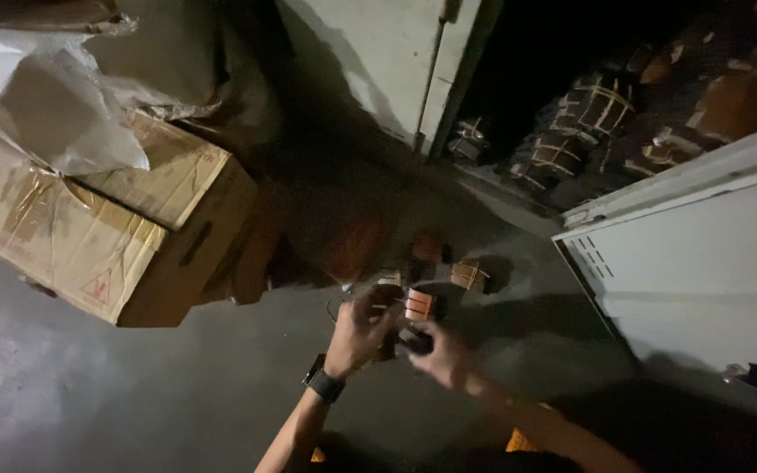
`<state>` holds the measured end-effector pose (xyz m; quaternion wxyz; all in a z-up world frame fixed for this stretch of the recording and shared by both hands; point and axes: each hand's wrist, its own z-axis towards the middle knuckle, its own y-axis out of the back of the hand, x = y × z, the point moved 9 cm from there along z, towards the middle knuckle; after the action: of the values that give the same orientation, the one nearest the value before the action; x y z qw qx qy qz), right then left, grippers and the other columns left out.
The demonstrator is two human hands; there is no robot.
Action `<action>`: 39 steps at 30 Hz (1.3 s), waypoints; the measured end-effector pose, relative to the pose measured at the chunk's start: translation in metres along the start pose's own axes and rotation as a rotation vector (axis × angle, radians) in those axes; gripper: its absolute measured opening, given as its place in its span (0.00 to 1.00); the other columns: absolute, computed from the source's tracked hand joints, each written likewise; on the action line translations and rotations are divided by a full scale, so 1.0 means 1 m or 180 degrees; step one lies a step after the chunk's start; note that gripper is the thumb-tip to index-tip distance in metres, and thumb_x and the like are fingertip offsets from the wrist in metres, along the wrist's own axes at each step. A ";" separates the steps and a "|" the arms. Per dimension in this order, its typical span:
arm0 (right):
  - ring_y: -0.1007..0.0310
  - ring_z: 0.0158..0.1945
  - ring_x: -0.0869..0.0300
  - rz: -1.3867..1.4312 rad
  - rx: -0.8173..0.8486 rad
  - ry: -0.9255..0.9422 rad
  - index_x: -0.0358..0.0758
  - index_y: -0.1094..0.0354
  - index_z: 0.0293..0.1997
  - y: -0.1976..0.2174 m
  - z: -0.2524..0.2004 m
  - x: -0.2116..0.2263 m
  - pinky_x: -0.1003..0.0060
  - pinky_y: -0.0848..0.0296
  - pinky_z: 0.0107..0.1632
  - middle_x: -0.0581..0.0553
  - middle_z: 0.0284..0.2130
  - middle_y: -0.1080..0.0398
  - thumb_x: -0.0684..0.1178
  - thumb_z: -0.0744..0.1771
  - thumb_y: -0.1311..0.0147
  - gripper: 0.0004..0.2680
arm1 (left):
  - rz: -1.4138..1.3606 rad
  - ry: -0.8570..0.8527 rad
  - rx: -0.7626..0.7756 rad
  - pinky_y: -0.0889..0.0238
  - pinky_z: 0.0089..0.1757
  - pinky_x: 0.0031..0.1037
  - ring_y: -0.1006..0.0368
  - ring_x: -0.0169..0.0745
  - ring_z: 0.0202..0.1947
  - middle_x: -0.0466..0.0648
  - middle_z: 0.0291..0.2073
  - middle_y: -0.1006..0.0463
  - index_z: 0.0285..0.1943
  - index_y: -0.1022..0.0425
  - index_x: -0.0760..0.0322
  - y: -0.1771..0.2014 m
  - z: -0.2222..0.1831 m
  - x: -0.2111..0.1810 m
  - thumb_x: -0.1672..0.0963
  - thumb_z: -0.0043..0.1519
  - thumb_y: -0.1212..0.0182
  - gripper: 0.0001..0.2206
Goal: Inspecting and sorting motorcycle engine components and brake shoes on a workshop floor and in a storage locker.
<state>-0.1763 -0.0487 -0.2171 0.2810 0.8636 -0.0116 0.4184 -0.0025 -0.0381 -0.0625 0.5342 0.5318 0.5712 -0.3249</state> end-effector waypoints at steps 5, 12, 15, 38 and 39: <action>0.22 0.35 0.55 0.0484 0.0242 -0.0833 0.47 0.34 0.65 0.051 -0.014 0.012 0.56 0.21 0.42 0.40 0.48 0.21 0.52 0.66 0.40 0.20 | 0.0092 -0.0242 -0.0066 0.21 0.45 0.36 0.16 0.48 0.47 0.54 0.51 0.17 0.58 0.26 0.69 -0.006 0.001 0.014 0.57 0.65 0.40 0.14; 0.25 0.50 0.49 -0.0472 0.0500 -0.0886 0.50 0.53 0.73 -0.006 -0.017 -0.043 0.54 0.25 0.56 0.38 0.59 0.32 0.56 0.65 0.37 0.29 | -0.0043 -0.0022 -0.0046 0.23 0.47 0.38 0.16 0.47 0.45 0.56 0.47 0.15 0.58 0.24 0.70 -0.006 -0.003 0.015 0.58 0.64 0.38 0.14; 0.35 0.61 0.37 -0.1068 0.0089 -0.0265 0.48 0.61 0.76 -0.033 -0.009 -0.055 0.44 0.31 0.60 0.26 0.66 0.44 0.58 0.60 0.30 0.40 | -0.0082 -0.0356 -0.0107 0.23 0.46 0.37 0.17 0.47 0.47 0.55 0.49 0.17 0.57 0.25 0.70 -0.004 -0.001 0.007 0.58 0.63 0.39 0.15; 0.22 0.45 0.54 0.2459 -0.0692 -0.0072 0.37 0.28 0.57 0.150 -0.050 0.065 0.53 0.21 0.48 0.40 0.42 0.23 0.61 0.64 0.42 0.21 | -0.0099 -0.0694 0.0554 0.28 0.46 0.46 0.25 0.59 0.51 0.68 0.56 0.26 0.71 0.44 0.76 -0.066 -0.004 0.032 0.63 0.50 0.36 0.36; 0.22 0.45 0.54 0.2455 -0.0682 -0.0078 0.37 0.28 0.57 0.151 -0.049 0.067 0.53 0.21 0.48 0.40 0.42 0.23 0.61 0.64 0.42 0.21 | -0.0105 -0.0686 0.0547 0.28 0.46 0.46 0.25 0.59 0.51 0.68 0.56 0.26 0.71 0.44 0.76 -0.069 -0.003 0.028 0.63 0.50 0.36 0.36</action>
<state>-0.2063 -0.1373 -0.0726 0.1916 0.7667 -0.3818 0.4793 -0.0650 -0.0437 -0.1020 0.5395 0.5281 0.4892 -0.4367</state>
